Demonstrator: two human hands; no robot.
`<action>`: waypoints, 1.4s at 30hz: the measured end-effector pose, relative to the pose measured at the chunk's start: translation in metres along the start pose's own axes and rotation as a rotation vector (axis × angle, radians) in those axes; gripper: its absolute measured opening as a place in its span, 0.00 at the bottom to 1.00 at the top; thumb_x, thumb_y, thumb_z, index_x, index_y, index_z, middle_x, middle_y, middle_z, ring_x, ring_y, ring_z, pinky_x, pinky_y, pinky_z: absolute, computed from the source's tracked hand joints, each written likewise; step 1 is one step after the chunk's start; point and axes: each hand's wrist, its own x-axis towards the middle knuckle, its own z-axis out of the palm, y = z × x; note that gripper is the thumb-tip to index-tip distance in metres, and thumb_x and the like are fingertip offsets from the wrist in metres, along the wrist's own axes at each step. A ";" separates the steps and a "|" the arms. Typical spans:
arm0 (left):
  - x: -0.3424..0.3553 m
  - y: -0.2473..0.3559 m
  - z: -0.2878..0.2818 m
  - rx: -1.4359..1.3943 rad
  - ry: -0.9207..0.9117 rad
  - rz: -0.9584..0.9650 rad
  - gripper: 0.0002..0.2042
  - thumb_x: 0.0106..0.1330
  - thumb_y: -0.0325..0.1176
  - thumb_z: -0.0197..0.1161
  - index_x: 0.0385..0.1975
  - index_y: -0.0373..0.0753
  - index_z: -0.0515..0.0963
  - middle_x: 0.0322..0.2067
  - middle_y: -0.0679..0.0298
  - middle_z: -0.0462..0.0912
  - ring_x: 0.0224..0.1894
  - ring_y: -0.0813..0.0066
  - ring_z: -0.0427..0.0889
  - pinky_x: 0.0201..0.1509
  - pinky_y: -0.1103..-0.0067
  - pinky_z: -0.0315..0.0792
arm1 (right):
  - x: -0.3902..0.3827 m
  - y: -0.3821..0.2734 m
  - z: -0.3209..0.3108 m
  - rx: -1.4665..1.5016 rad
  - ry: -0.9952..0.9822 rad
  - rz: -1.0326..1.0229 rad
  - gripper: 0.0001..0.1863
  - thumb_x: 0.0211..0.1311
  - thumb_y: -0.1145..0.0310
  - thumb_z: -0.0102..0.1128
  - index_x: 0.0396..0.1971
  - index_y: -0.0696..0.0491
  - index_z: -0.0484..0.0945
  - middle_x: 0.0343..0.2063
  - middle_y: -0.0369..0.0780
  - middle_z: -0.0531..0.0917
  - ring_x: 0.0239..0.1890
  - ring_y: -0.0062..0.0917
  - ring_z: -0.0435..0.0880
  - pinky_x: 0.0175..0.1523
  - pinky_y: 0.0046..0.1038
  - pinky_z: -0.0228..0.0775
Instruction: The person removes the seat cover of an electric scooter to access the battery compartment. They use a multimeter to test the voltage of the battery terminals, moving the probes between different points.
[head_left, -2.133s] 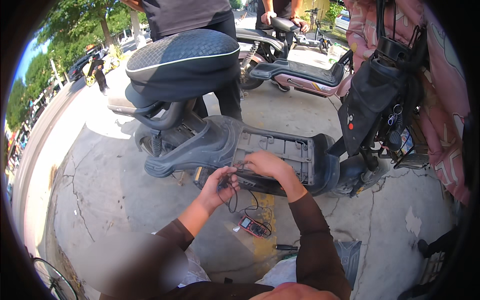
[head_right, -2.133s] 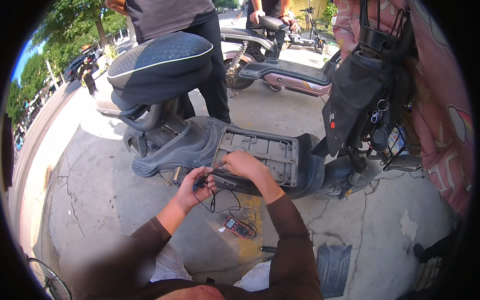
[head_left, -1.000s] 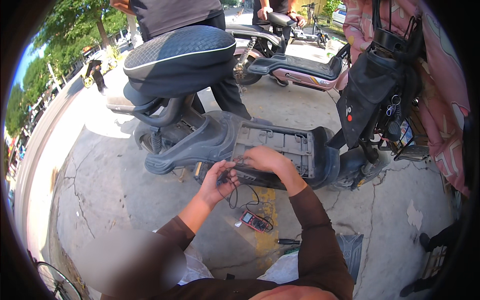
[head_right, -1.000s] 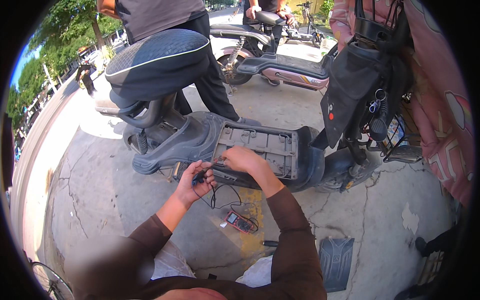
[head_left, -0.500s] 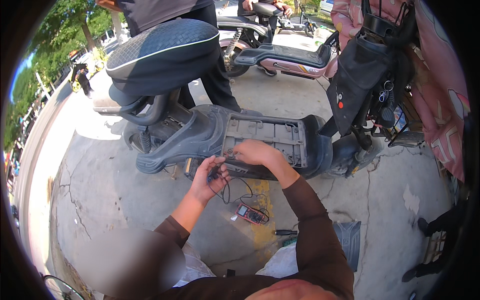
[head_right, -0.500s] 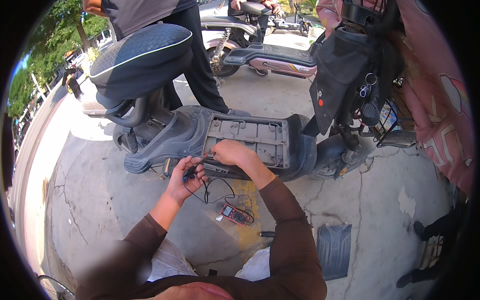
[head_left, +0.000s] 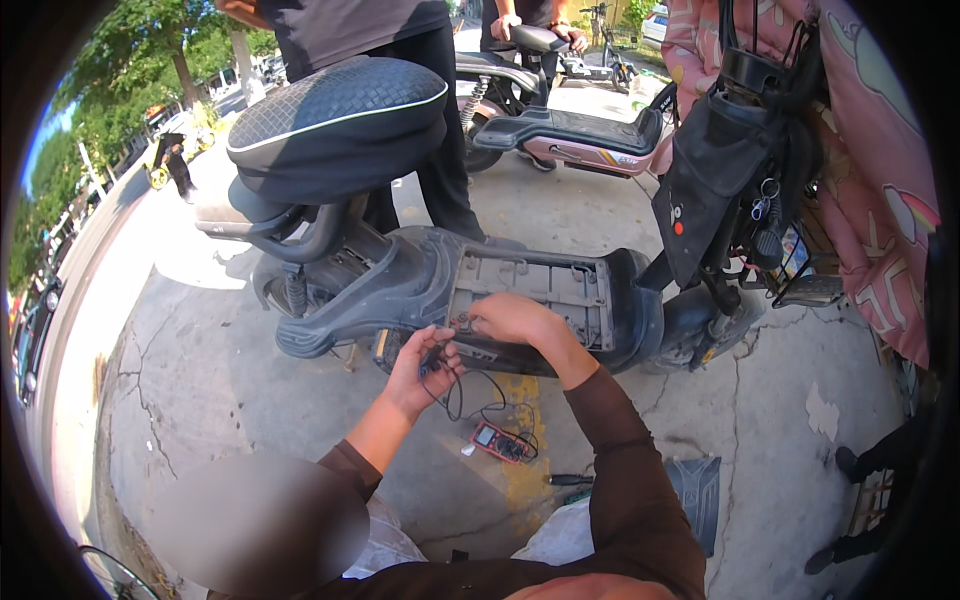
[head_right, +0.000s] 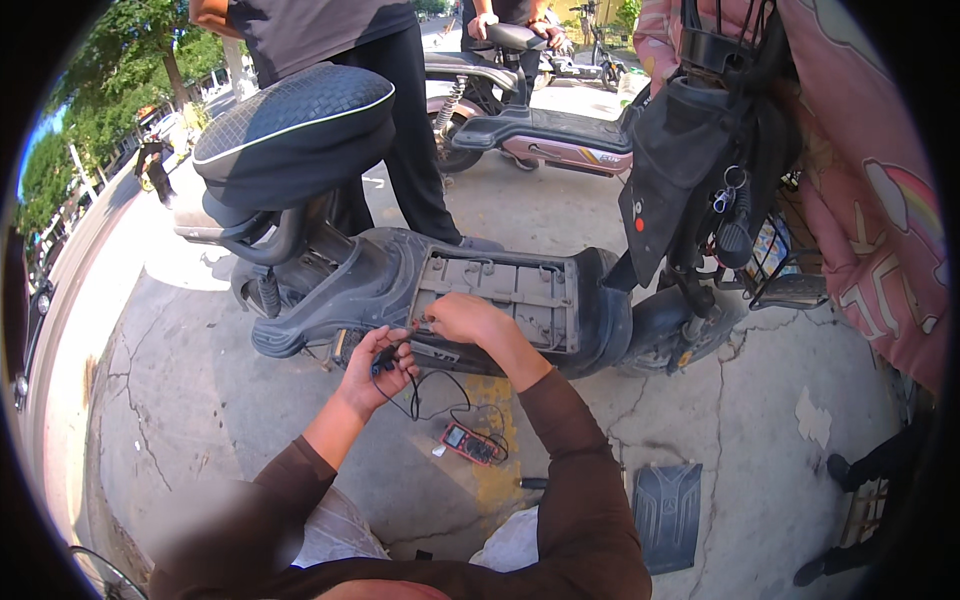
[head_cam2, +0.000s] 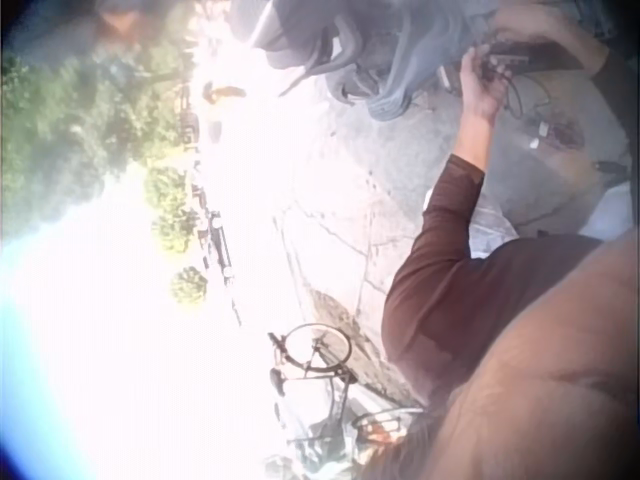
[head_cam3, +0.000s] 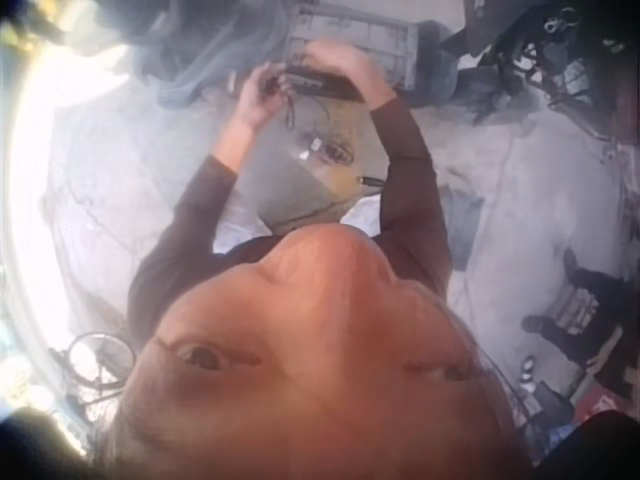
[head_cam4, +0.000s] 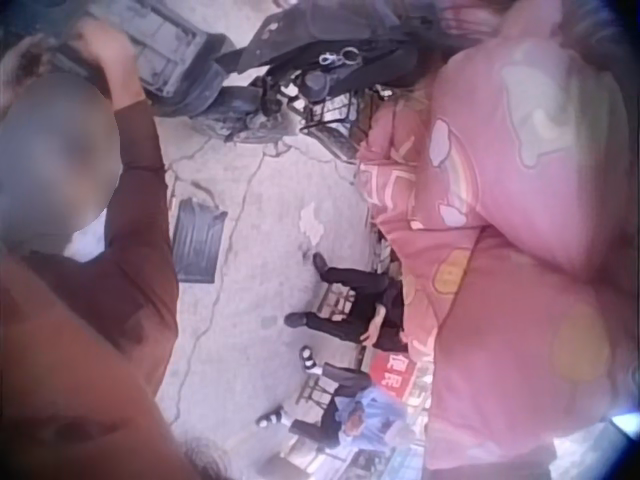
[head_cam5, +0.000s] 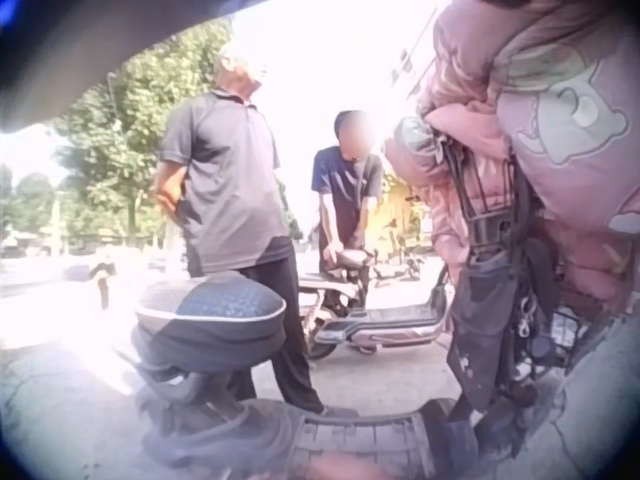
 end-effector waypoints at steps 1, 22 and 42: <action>0.000 -0.001 0.000 -0.004 0.001 -0.005 0.14 0.68 0.42 0.54 0.37 0.37 0.79 0.24 0.61 0.77 0.28 0.69 0.73 0.39 0.71 0.70 | -0.001 0.000 0.000 0.004 0.001 0.005 0.11 0.56 0.67 0.57 0.38 0.54 0.82 0.35 0.48 0.84 0.42 0.44 0.82 0.47 0.42 0.73; 0.002 -0.003 -0.002 0.001 -0.006 -0.011 0.14 0.69 0.42 0.53 0.37 0.37 0.79 0.24 0.62 0.76 0.28 0.70 0.72 0.39 0.71 0.70 | -0.003 -0.009 -0.009 -0.037 0.088 -0.052 0.09 0.56 0.67 0.61 0.34 0.54 0.81 0.31 0.48 0.84 0.40 0.45 0.82 0.45 0.43 0.73; 0.008 -0.005 -0.012 0.001 -0.010 -0.008 0.12 0.68 0.42 0.54 0.37 0.40 0.78 0.28 0.64 0.77 0.30 0.70 0.74 0.40 0.72 0.73 | -0.051 -0.107 -0.077 -0.342 0.545 -0.428 0.07 0.48 0.72 0.60 0.29 0.53 0.74 0.25 0.37 0.75 0.31 0.31 0.79 0.38 0.30 0.69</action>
